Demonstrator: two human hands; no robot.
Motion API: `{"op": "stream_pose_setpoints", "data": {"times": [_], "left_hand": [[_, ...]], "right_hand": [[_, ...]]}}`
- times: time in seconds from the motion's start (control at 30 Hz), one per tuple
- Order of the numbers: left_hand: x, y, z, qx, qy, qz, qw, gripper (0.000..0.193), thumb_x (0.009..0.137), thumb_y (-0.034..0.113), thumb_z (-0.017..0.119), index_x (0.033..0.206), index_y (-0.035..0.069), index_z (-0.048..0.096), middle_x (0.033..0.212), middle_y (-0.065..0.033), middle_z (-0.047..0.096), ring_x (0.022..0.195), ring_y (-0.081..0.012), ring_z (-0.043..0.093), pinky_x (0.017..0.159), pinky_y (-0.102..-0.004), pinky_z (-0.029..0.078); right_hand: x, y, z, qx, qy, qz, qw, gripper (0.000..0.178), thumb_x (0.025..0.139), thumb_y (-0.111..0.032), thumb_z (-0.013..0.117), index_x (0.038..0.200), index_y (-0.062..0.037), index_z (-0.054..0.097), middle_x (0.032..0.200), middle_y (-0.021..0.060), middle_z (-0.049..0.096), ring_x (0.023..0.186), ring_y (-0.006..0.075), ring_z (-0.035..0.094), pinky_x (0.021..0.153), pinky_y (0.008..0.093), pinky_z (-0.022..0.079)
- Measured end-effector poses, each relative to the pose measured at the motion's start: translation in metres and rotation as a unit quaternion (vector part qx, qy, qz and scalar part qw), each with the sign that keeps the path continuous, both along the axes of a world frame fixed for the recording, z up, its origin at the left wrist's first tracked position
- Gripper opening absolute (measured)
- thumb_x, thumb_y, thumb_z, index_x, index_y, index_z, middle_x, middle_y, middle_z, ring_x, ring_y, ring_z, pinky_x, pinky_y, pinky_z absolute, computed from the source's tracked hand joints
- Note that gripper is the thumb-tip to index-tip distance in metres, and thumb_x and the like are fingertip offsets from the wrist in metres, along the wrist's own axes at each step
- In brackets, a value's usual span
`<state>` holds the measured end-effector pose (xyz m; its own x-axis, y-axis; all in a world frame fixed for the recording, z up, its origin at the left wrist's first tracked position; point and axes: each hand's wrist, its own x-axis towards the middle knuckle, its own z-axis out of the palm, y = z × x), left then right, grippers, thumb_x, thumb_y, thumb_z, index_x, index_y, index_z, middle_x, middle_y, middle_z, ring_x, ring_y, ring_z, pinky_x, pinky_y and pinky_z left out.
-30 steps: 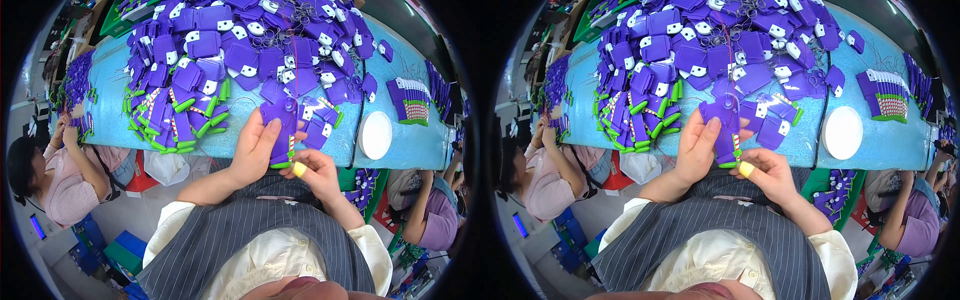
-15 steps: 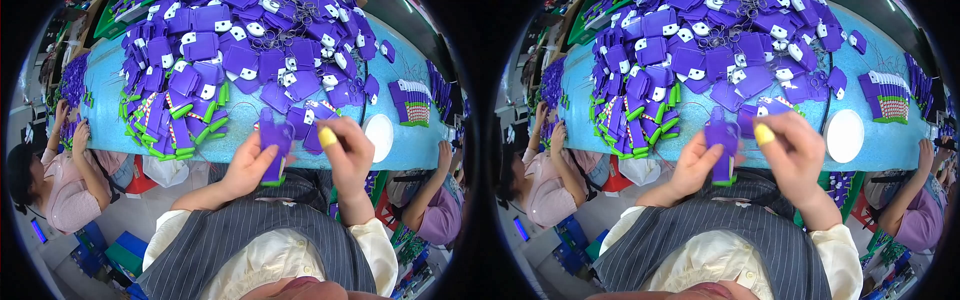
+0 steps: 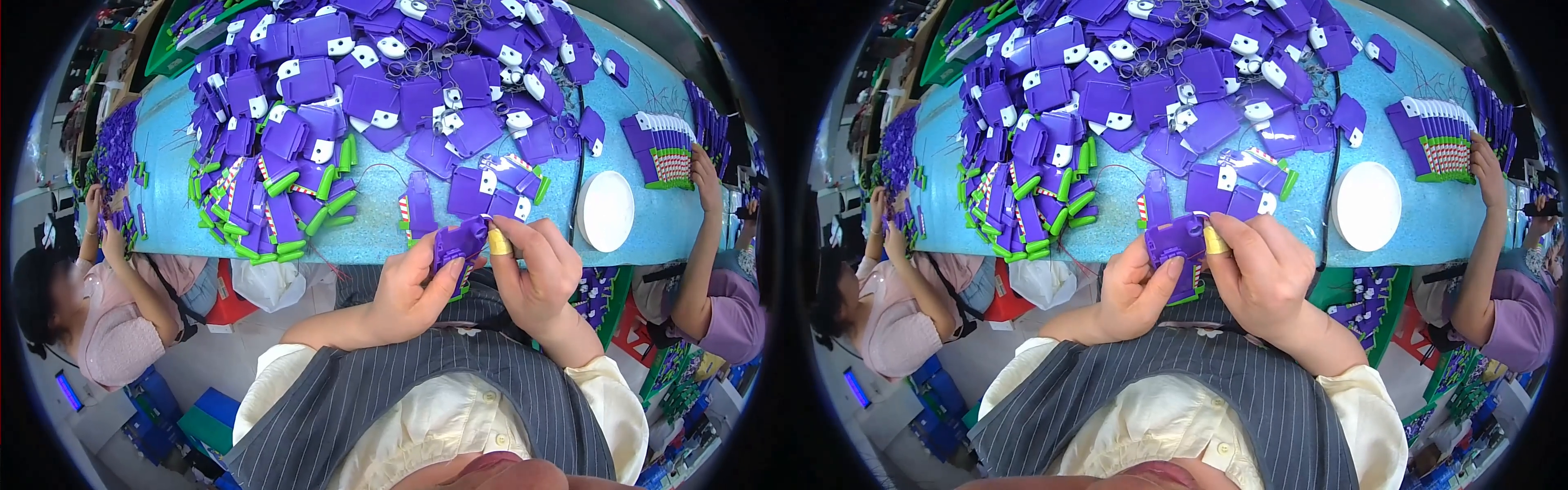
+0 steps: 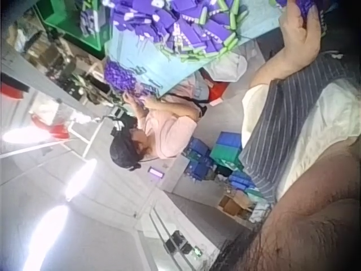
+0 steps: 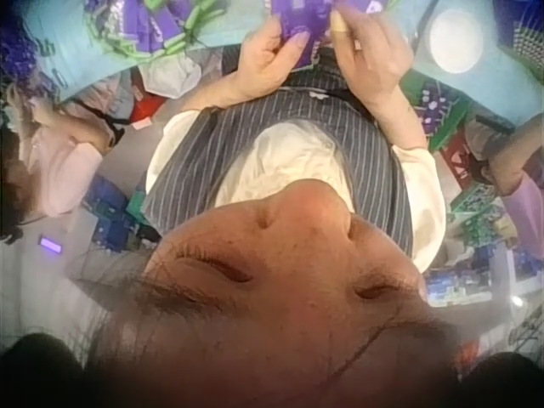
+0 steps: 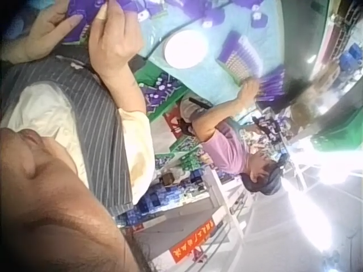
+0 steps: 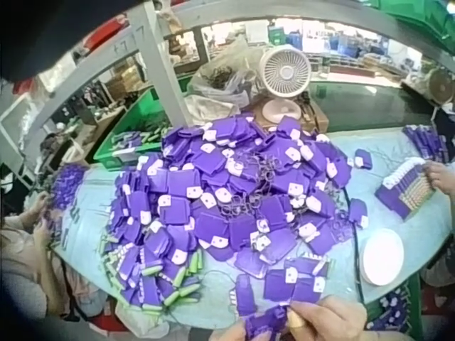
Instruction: The person assembles small purple and green plastic cases by applying a substance with a needle applicator and attaching plastic components.
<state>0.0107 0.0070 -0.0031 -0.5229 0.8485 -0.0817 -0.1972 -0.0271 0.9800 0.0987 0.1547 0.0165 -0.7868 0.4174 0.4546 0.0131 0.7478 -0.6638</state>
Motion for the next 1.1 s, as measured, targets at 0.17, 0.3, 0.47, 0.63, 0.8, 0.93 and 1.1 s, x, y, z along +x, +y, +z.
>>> {"op": "stream_pose_setpoints", "data": {"times": [0.17,0.3,0.47,0.63,0.8,0.93,1.1], "left_hand": [[-0.003,0.004,0.005,-0.014,0.272,-0.002,0.962,0.033,0.086,-0.001,0.053,0.118,-0.006,0.047,0.087,-0.0171,0.064,0.070,-0.0227,0.065,0.063,-0.0315,0.050],[-0.009,0.004,0.005,-0.012,0.330,-0.058,0.942,0.035,0.083,-0.002,0.054,0.117,-0.005,0.048,0.086,-0.0185,0.062,0.071,-0.0326,0.063,0.063,-0.0353,0.050],[-0.013,0.006,0.028,-0.003,-0.133,-0.160,0.978,0.028,0.090,0.004,0.048,0.118,0.001,0.045,0.100,-0.0176,0.061,0.088,-0.0219,0.064,0.075,-0.0315,0.051],[-0.006,0.013,0.014,0.009,-0.158,0.043,0.986,0.026,0.093,0.007,0.047,0.117,-0.002,0.044,0.105,-0.0123,0.061,0.089,-0.0149,0.062,0.078,-0.0270,0.050],[-0.005,0.016,0.006,-0.002,0.305,0.052,0.951,0.032,0.084,-0.001,0.056,0.114,-0.008,0.050,0.083,-0.0169,0.063,0.064,-0.0207,0.063,0.057,-0.0305,0.049],[0.007,0.017,0.000,-0.004,0.211,0.051,0.976,0.032,0.083,-0.001,0.056,0.114,-0.010,0.048,0.084,-0.0184,0.062,0.064,-0.0245,0.063,0.057,-0.0308,0.049],[0.004,0.028,-0.005,0.018,0.480,0.054,0.875,0.038,0.080,-0.004,0.056,0.116,-0.010,0.047,0.080,-0.0177,0.062,0.063,-0.0269,0.063,0.056,-0.0318,0.050]], "right_hand": [[-0.003,0.007,0.004,-0.088,-0.024,0.023,0.996,0.023,0.075,-0.001,0.063,0.097,0.0017,0.058,0.074,0.0122,0.054,0.059,0.0242,0.054,0.050,0.0304,0.042],[-0.007,0.036,0.001,-0.273,-0.118,0.167,0.940,0.011,0.084,-0.008,0.055,0.089,0.0012,0.054,0.078,0.0105,0.056,0.070,0.0195,0.055,0.064,0.0248,0.041],[-0.038,0.064,-0.004,-0.401,0.020,-0.088,0.912,0.021,0.082,-0.013,0.064,0.098,-0.0019,0.057,0.082,0.0006,0.056,0.075,0.0072,0.051,0.066,0.0209,0.041],[0.002,0.015,-0.009,-0.404,-0.061,0.120,0.905,0.026,0.080,-0.005,0.062,0.105,0.0006,0.058,0.102,0.0096,0.061,0.084,0.0157,0.058,0.070,0.0257,0.045],[0.010,0.002,-0.016,-0.296,-0.015,0.058,0.953,0.027,0.077,0.000,0.059,0.103,0.0035,0.059,0.106,0.0154,0.062,0.088,0.0211,0.061,0.074,0.0289,0.047],[0.013,-0.005,-0.021,-0.301,0.009,0.035,0.953,0.028,0.076,0.001,0.058,0.104,0.0044,0.059,0.103,0.0168,0.062,0.086,0.0226,0.062,0.073,0.0293,0.048],[0.012,-0.009,-0.032,-0.227,0.011,-0.008,0.974,0.028,0.077,0.001,0.058,0.105,0.0047,0.058,0.104,0.0172,0.062,0.083,0.0218,0.062,0.071,0.0278,0.048]]}}
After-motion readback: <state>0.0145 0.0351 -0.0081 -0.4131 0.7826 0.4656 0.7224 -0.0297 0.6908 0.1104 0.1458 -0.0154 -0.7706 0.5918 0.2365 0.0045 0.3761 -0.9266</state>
